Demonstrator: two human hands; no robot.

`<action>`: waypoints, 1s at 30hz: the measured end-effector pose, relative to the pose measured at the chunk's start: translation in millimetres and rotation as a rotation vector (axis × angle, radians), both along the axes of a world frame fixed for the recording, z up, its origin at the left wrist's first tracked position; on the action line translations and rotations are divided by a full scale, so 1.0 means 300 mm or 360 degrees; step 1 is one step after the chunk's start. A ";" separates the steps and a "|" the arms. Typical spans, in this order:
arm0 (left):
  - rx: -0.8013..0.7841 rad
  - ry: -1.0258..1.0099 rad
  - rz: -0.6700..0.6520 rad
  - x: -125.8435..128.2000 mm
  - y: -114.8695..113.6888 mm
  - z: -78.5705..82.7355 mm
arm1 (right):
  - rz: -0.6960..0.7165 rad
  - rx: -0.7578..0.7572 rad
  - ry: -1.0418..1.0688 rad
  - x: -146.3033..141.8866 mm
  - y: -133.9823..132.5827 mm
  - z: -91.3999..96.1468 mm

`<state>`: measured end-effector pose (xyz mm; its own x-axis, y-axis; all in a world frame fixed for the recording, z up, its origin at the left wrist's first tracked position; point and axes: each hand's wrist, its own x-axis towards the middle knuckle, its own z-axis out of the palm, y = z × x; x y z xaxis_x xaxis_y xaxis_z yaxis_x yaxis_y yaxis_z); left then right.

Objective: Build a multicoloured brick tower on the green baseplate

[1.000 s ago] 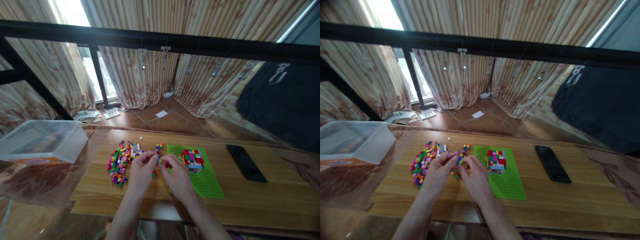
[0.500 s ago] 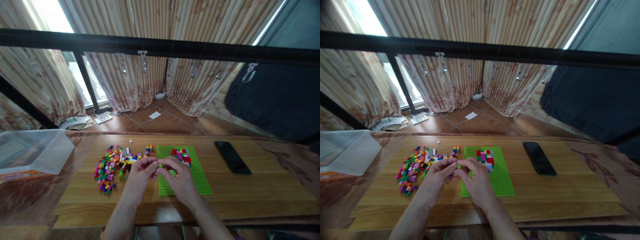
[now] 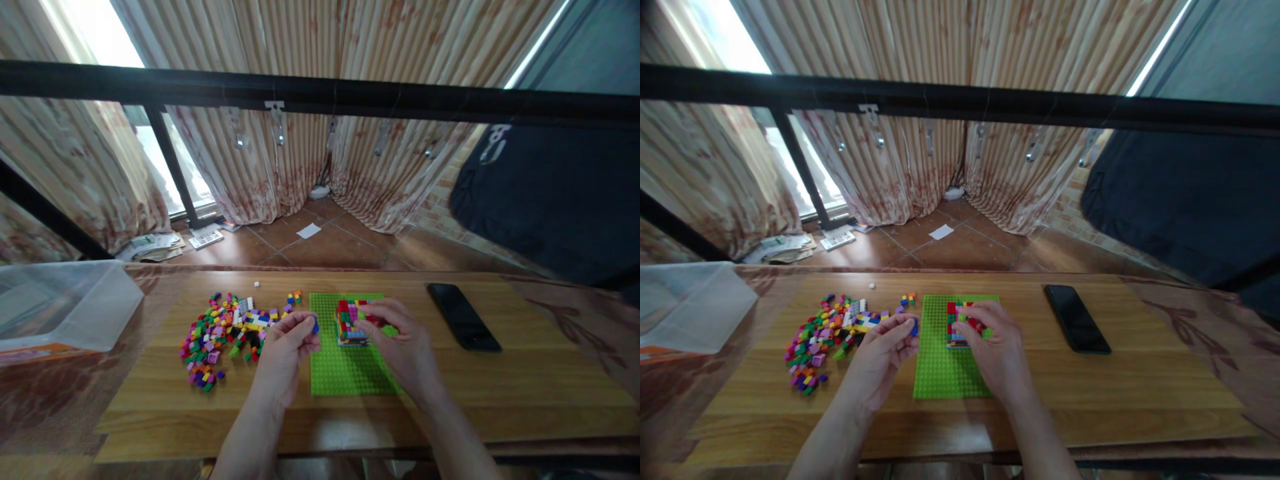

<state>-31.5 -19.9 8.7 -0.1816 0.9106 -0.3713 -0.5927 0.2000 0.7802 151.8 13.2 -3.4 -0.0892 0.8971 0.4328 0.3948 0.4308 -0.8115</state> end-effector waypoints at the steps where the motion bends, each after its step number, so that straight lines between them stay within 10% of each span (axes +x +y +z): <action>1: -0.0015 0.0068 -0.0002 0.001 0.002 -0.003 | -0.0023 -0.0016 -0.0076 0.022 0.011 -0.003; 19: 0.0386 0.0858 -0.0701 0.118 -0.010 -0.065 | -0.0047 0.0070 -0.0645 0.034 0.041 -0.032; 30: 0.0556 0.1024 -0.0732 0.135 -0.012 -0.075 | 0.0149 -0.0102 -0.0478 0.064 0.039 -0.006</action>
<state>8.9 -23.4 -13.7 0.1543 0.9880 -0.0078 0.0661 -0.0024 0.9978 170.9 25.0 -5.3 -0.2881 0.9034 0.3174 0.5818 0.4285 -0.6913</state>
